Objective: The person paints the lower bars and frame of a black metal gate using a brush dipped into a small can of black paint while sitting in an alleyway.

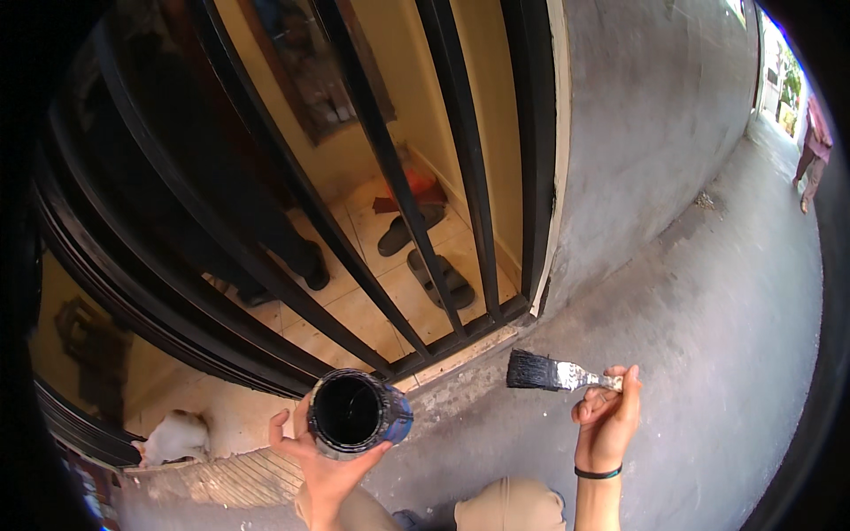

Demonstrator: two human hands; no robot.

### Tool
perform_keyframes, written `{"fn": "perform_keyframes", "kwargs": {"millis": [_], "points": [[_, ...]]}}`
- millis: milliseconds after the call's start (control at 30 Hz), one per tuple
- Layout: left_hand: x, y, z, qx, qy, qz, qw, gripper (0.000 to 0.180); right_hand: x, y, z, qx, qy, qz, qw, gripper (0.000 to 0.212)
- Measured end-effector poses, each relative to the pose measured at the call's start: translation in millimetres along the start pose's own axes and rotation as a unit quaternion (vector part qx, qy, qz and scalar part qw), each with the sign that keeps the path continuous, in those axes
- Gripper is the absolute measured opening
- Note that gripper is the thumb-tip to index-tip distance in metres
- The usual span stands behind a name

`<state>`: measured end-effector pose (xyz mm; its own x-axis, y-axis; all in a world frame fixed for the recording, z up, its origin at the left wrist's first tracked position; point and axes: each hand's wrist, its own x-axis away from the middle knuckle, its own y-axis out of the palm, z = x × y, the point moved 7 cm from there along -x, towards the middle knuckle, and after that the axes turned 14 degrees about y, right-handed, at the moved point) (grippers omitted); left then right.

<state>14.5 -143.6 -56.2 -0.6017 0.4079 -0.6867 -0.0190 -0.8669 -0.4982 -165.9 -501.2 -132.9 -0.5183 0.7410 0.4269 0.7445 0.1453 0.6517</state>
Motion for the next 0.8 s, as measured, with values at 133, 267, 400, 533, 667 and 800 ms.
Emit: {"fn": "perform_keyframes", "kwargs": {"millis": [133, 267, 400, 533, 667, 800], "points": [[-8, 32, 11, -0.046, 0.018, -0.043, 0.998, 0.137, 6, 8, -16, 0.038, -0.051, 0.035, 0.997, 0.041], [-23, 64, 25, -0.081, 0.014, -0.055, 0.995, 0.126, 12, 10, -44, 0.041, -0.106, 0.038, 0.993, 0.042], [-35, 71, 36, -0.032, 0.020, -0.038, 0.999, 0.121, 16, 19, -49, 0.039, -0.103, 0.047, 0.993, 0.044], [-33, 80, 28, 0.025, 0.042, 0.016, 0.999, 0.117, 15, 18, -49, 0.083, -0.125, 0.028, 0.988, 0.054], [-30, 78, 26, -0.098, 0.041, -0.108, 0.988, 0.114, 21, 24, -45, 0.088, -0.128, 0.016, 0.988, 0.056], [-17, 75, 17, 0.047, -0.065, 0.016, 0.997, 0.101, 20, 30, -38, 0.073, -0.109, -0.018, 0.991, 0.053]]}}
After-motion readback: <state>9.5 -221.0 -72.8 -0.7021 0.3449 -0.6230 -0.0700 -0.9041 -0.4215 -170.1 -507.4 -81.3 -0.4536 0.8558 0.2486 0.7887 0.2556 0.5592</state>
